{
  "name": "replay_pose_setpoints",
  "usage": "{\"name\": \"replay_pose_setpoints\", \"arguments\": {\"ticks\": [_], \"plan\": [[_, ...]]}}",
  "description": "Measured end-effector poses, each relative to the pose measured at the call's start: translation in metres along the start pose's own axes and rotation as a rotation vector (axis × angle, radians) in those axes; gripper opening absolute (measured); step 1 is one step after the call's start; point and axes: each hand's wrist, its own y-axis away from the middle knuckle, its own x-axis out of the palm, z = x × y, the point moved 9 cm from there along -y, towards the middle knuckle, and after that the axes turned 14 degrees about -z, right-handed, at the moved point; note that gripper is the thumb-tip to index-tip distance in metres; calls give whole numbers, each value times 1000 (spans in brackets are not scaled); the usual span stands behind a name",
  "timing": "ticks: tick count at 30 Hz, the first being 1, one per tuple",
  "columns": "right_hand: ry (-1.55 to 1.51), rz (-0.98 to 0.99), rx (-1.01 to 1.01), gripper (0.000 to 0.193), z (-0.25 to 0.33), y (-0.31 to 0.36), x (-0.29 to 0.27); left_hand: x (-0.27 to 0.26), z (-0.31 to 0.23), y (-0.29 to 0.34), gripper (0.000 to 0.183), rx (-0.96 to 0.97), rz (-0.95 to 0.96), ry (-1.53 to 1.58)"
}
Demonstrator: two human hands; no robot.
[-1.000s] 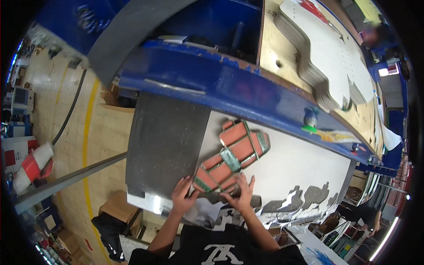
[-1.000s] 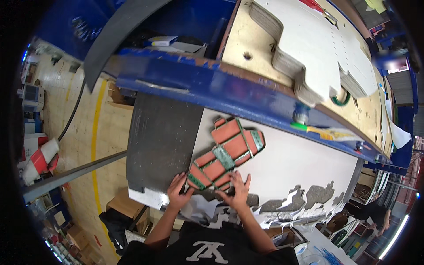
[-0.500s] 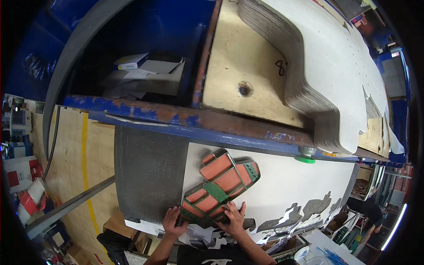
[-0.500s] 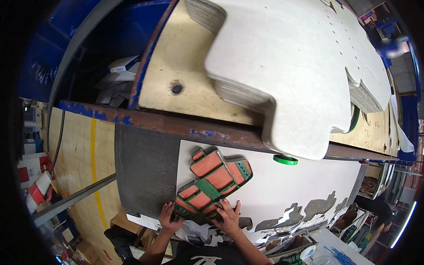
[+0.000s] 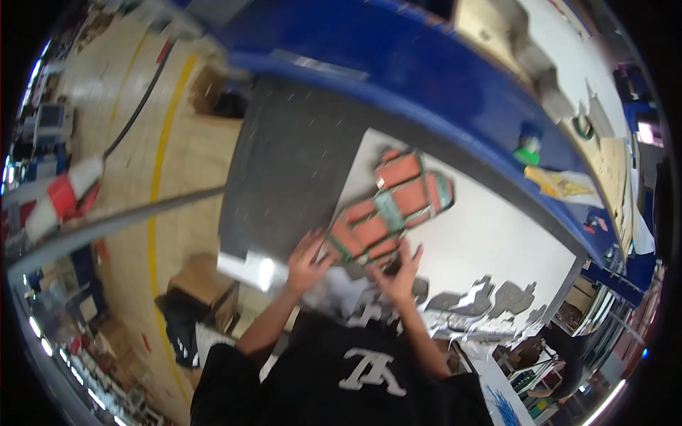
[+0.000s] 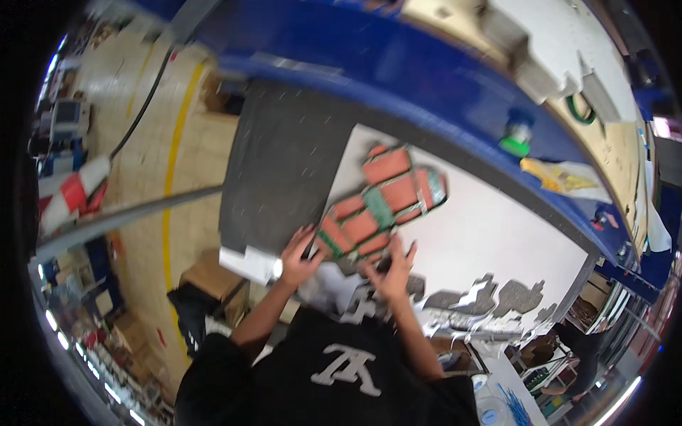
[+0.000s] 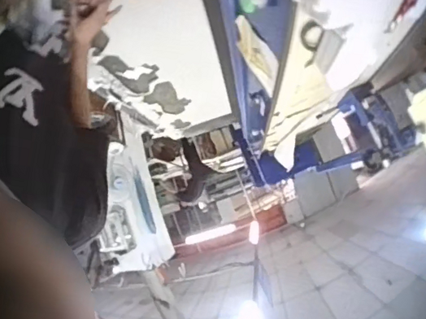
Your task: Operating a hydraulic die cutting press to cut shoe components from leather or synthetic material.
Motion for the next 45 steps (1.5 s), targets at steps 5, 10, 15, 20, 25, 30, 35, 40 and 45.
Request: {"name": "replay_pose_setpoints", "arguments": {"ticks": [5,10,15,20,25,30,35,40,45], "plan": [[-4,-101,-160,106,24,-29,-6,0,10,-18,64,-40,19,87],[20,-48,-56,111,25,-30,-2,-26,7,-21,61,-63,-25,144],[20,0,10,110,35,-22,-19,-84,19,38,56,-182,-48,193],[-40,-4,107,101,30,-21,-51,-108,9,109,48,75,185,54],[-13,-82,38,65,34,-41,-98,-82,18,134,32,190,379,1],[16,-174,8,51,53,-49,-147,-81,14,140,30,235,356,27],[-62,-307,-39,45,85,-25,-185,-80,18,142,31,228,308,-42],[-172,-293,-109,39,125,4,-198,-80,16,151,33,266,199,-46],[-209,-256,-235,31,167,12,-190,-86,12,158,35,302,119,7]]}}
